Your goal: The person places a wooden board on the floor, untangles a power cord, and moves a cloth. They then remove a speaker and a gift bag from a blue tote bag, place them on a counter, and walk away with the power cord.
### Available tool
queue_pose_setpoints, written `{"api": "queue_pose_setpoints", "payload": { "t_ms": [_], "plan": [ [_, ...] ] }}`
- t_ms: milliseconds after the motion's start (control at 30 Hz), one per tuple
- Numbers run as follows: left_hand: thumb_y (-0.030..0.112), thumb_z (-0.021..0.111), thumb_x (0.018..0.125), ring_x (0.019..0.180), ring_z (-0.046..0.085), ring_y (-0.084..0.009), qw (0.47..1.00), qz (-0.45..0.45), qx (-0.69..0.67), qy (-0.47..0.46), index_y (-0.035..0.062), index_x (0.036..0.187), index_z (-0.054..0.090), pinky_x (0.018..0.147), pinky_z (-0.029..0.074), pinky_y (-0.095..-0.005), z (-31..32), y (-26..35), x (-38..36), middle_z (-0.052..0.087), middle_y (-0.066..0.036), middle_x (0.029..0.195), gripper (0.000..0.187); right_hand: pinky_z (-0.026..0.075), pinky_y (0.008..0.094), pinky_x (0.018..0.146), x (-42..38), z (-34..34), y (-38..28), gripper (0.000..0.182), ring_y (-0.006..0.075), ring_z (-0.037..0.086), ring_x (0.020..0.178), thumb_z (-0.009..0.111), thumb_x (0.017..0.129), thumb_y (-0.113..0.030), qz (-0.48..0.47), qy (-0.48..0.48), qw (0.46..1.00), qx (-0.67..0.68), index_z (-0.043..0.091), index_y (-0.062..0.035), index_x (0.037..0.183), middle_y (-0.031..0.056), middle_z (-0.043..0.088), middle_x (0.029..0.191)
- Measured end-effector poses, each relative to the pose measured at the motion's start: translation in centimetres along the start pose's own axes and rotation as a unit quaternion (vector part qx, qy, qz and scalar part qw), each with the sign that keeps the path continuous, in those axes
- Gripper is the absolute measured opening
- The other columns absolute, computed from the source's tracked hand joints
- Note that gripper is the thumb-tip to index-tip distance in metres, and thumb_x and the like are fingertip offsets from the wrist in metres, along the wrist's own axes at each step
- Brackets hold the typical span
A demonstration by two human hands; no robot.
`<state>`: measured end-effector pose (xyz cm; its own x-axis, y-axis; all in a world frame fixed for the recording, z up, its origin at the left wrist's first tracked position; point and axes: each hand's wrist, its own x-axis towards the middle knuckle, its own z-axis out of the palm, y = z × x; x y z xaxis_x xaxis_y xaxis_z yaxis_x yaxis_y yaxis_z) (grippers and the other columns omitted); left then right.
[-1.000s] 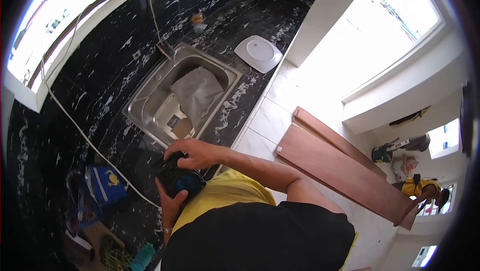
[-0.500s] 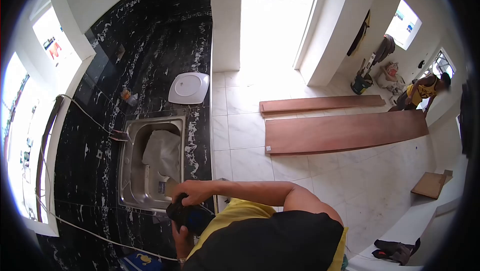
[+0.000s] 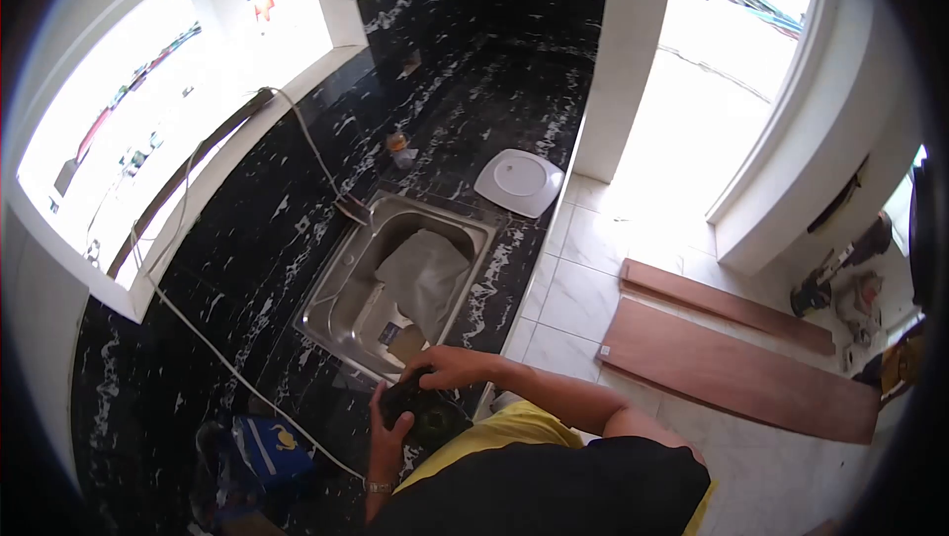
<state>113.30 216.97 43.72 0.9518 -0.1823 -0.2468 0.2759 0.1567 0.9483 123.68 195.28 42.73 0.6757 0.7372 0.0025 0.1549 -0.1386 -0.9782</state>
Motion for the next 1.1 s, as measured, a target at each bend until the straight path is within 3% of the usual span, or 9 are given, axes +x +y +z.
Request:
{"api": "queue_pose_setpoints", "payload": {
  "t_ms": [100,267,500,1100],
  "plan": [
    [0.021,0.074,0.086,0.122,0.050,-0.0225,0.999,0.007,0.018,0.044,0.0079,0.146,0.034,0.104,0.042,-0.0341,-1.1,-0.3,-0.8,0.049,-0.013,0.135,0.073,0.047,0.0345,0.096,1.8,0.2,-1.7,0.042,0.0265,0.063,0.106,0.054,0.081,-0.012,0.017,-0.041,0.998,-0.048,0.065,-0.0035,0.121,0.0164,0.067,0.115],
    [0.023,0.074,0.087,0.124,0.049,-0.0219,0.994,0.045,0.000,0.103,0.0077,0.146,0.035,0.105,0.041,-0.0344,-1.8,-2.5,-2.1,0.050,-0.014,0.134,0.072,0.048,0.0345,0.094,3.8,0.9,-3.4,0.041,0.0258,0.064,0.103,0.054,0.081,-0.012,0.028,-0.107,0.992,-0.065,0.064,-0.0002,0.119,0.0173,0.068,0.110],
    [0.022,0.074,0.087,0.124,0.050,-0.0214,0.992,0.050,-0.018,0.112,0.0058,0.146,0.034,0.105,0.040,-0.0342,-1.5,-2.0,-2.4,0.050,-0.014,0.134,0.073,0.048,0.0336,0.090,4.8,0.3,-3.7,0.044,0.0221,0.063,0.098,0.055,0.080,-0.010,0.062,-0.154,0.985,-0.057,0.063,-0.0001,0.121,0.0146,0.068,0.107],
    [0.020,0.074,0.088,0.117,0.054,-0.0197,0.999,0.009,-0.011,0.033,0.0035,0.141,0.034,0.101,0.044,-0.0325,-1.3,-0.4,-0.7,0.053,-0.013,0.127,0.069,0.048,0.0302,0.085,2.4,-0.2,-1.2,0.042,0.0161,0.059,0.095,0.053,0.082,-0.007,0.057,-0.093,0.994,-0.001,0.060,0.0012,0.123,0.0111,0.066,0.103]
  ]
}}
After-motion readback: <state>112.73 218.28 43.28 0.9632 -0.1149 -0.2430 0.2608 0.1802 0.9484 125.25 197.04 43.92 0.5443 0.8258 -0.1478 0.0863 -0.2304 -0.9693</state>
